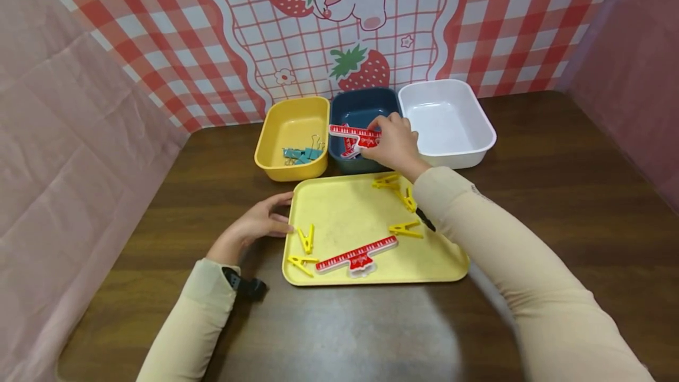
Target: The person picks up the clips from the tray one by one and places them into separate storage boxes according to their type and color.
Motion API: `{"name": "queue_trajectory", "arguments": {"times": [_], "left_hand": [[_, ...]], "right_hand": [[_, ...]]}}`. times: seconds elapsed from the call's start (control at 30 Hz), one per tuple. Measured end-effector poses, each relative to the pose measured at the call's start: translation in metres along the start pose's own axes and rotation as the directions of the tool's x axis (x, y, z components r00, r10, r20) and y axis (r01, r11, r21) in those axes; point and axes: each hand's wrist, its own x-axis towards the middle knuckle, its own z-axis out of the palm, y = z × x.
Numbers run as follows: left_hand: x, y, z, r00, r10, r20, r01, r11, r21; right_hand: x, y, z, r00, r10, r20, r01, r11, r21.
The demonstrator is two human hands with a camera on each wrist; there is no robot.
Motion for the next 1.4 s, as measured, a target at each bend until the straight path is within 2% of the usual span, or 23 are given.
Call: {"name": "queue_trajectory", "arguments": {"times": [0.37, 0.57, 0.7, 0.9, 1.13, 1.3, 1.4], "left_hand": [[0.001, 0.0, 0.001, 1.0, -0.003, -0.003, 0.002, 1.0, -0.011], [0.001, 0.001, 0.0, 1.0, -0.002, -0.001, 0.002, 1.0, -0.004], [0.001, 0.001, 0.0, 1.0, -0.004, 0.001, 0.004, 1.0, -0.003], [0.001, 0.0, 0.0, 1.0, -0.007, 0.004, 0.007, 1.0, -0.003], [-0.001, 0.001, 0.0, 1.0, 0.001, 0.003, -0.001, 1.0, 0.014], [-0.001, 0.001, 0.0, 1.0, -0.003, -0.002, 0.003, 1.0, 0.029], [-0.001, 0.002, 0.001, 1.0, -0.007, -0.008, 0.007, 0.999, 0.034]], "right_hand": [[-0.004, 0.005, 0.003, 0.999, -0.028, 0.037, 0.026, 0.999, 0.046], [-0.017, 0.01, 0.0, 0.997, -0.076, 0.019, 0.074, 0.993, 0.096], [-0.032, 0.01, -0.002, 0.99, -0.141, 0.031, 0.137, 0.983, 0.12], [-0.065, 0.003, 0.0, 0.952, -0.295, 0.081, 0.283, 0.95, 0.134], [-0.101, -0.004, 0.006, 0.909, -0.333, 0.249, 0.291, 0.937, 0.191], [-0.118, -0.007, 0.01, 0.856, -0.339, 0.391, 0.297, 0.94, 0.166], [-0.124, -0.007, 0.011, 0.809, -0.33, 0.487, 0.301, 0.943, 0.141]]}}
